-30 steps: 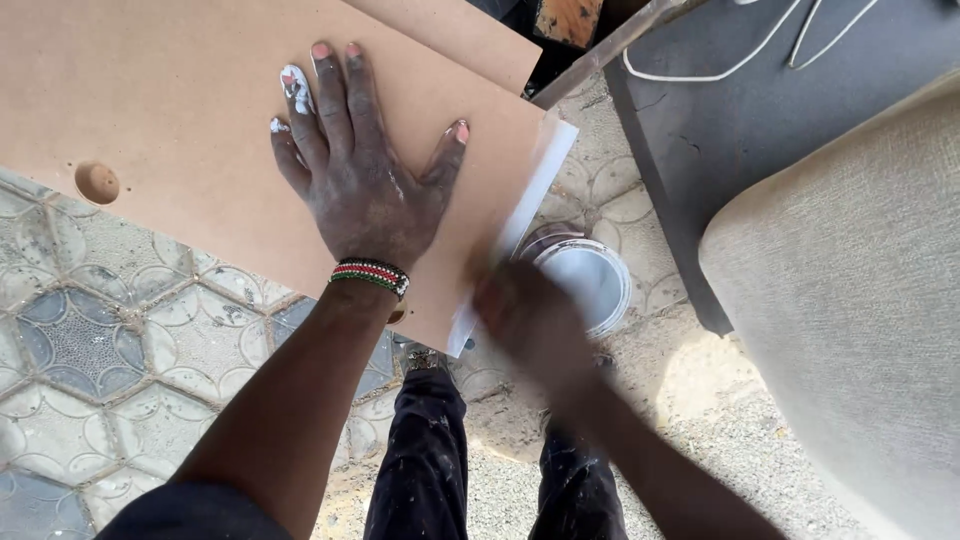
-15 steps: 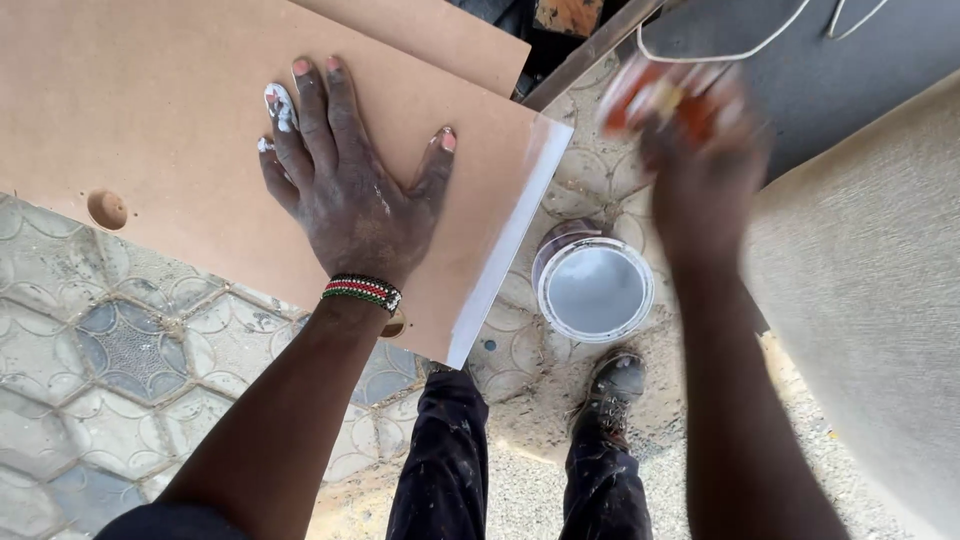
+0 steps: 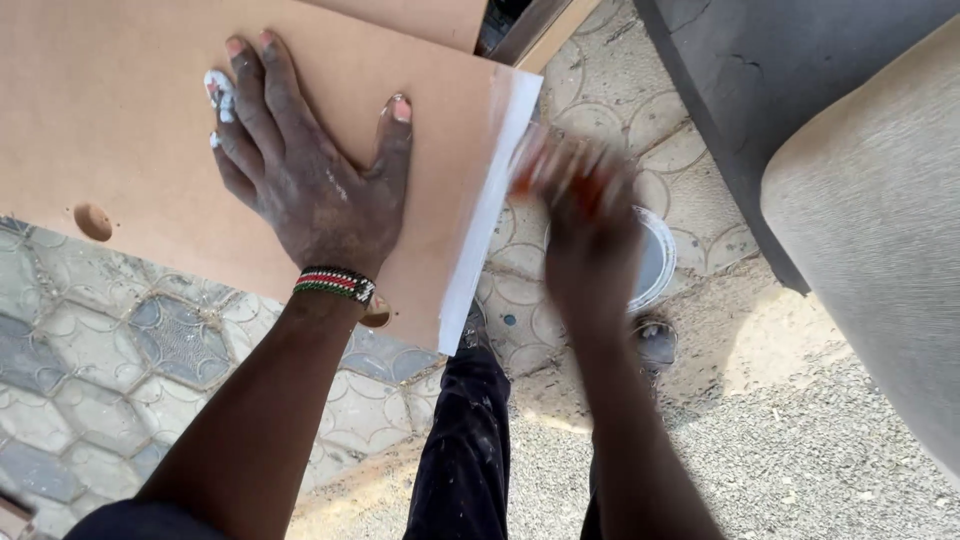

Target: Applying a white coating to the edges of wooden furniture panels using a sponge

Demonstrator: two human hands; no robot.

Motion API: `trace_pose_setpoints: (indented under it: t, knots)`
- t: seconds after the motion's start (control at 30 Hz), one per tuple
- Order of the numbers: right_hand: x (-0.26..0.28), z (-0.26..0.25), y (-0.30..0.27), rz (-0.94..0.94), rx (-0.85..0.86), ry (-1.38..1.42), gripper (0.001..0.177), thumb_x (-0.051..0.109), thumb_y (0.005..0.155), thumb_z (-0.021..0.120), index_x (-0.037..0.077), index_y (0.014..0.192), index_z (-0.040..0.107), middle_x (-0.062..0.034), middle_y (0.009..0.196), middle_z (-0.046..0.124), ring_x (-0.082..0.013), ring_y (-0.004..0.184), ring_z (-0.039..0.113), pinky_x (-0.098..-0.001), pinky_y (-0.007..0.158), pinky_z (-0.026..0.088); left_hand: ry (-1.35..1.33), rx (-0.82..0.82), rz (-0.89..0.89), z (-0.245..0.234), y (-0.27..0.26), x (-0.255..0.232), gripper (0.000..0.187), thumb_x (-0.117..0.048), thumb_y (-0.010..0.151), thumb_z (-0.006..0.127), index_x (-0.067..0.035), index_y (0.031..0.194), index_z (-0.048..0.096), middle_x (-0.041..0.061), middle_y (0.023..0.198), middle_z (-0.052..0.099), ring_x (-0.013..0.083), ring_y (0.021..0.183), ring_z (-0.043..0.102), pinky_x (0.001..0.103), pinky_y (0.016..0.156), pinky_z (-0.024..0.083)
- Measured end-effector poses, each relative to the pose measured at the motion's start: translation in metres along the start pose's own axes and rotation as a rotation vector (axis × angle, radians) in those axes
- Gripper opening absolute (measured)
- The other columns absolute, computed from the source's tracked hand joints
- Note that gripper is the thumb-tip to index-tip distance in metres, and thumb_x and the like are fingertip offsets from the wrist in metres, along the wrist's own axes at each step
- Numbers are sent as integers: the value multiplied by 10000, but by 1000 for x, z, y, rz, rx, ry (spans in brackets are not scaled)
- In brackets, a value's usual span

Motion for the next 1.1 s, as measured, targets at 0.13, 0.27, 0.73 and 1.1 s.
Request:
trace_pose_setpoints:
  t: [0.13, 0.27, 0.73, 1.1]
  knots:
    - [30, 5, -169, 358, 320, 546, 371, 355, 1196, 572, 129, 935, 709, -43, 912, 836, -172, 745, 731, -365, 705, 639, -42, -34, 18, -2, 2, -1, 1093, -814, 1244, 789, -50, 1888, 344, 224, 1961, 336, 552, 1818, 335, 764, 1475, 257]
    - [34, 12, -155, 376, 115, 889, 58, 39, 1129, 700, 71, 1138, 653, -105, 1062, 792, -206, 909, 738, -373, 848, 656, -41, -16, 17, 1, 0, 0, 1079, -770, 1243, 810, -64, 1898, 322, 236, 1973, 313, 538, 1837, 295, 755, 1489, 224]
    - [-10, 2, -221, 724, 752, 665, 151, 79, 1023, 667, 62, 1116, 785, -48, 942, 894, -187, 858, 807, -339, 886, 672, -59, -37, 37, -4, -6, -4, 1070, -744, 1193, 775, -11, 1866, 383, 278, 1927, 372, 560, 1774, 349, 739, 1425, 247]
    - [-53, 80, -166, 1207, 672, 1694, 185, 22, 1057, 595, 9, 1178, 733, -109, 851, 690, -145, 620, 529, -310, 620, 387, -90, -37, 104, -8, -29, -2, 948, -629, 1280, 724, -25, 1889, 320, 268, 1970, 326, 562, 1827, 366, 750, 1486, 237]
Point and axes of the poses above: each hand's wrist, its own y-axis towards the middle knuckle, its own z-axis out of the palm, x = y × z, the point moved 2 cm from there along y, towards the middle knuckle
